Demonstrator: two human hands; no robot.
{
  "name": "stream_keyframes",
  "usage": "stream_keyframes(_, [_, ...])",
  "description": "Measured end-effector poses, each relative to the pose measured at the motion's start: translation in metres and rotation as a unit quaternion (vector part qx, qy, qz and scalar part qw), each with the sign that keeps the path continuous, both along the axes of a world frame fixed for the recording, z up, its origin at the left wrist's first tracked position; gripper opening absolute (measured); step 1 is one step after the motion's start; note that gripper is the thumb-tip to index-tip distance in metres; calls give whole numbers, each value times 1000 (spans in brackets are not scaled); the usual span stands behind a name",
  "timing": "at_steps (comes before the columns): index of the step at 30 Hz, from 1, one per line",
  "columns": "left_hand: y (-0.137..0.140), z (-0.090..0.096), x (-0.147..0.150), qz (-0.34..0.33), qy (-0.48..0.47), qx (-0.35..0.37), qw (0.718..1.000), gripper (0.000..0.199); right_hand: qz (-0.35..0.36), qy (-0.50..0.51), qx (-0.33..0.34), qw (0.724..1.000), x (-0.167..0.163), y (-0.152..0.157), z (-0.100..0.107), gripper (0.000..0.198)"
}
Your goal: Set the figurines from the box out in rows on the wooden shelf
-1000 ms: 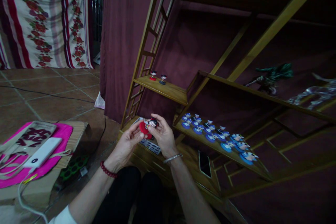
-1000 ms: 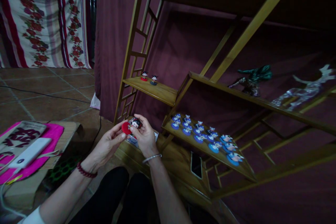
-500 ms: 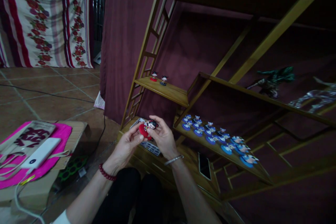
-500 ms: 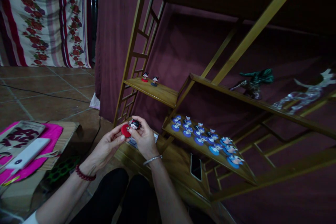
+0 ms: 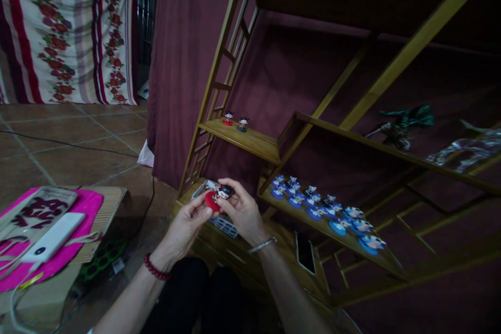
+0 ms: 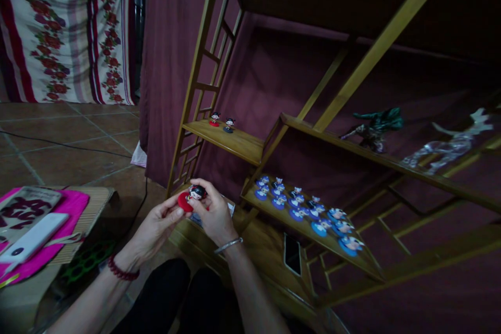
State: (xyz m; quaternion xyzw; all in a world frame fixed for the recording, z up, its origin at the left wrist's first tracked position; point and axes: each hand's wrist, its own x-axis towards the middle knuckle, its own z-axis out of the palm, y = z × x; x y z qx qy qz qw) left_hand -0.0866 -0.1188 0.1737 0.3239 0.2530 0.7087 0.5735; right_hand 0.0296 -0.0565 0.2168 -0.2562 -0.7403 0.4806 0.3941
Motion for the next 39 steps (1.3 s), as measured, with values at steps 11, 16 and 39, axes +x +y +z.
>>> stream_keyframes(11, [-1,-5,-3,-10,19,41,999,43,21,-22,23,999,-1,-1,5,36])
stream_keyframes(16, [-3,-3,-3,-15,14,42,999,40,19,-24,43,999,-1,-3,9,34])
stream_keyframes(39, [-15,3,-3,-54,-13,58,997,29,46,-98,170,980,3,-14,24,36])
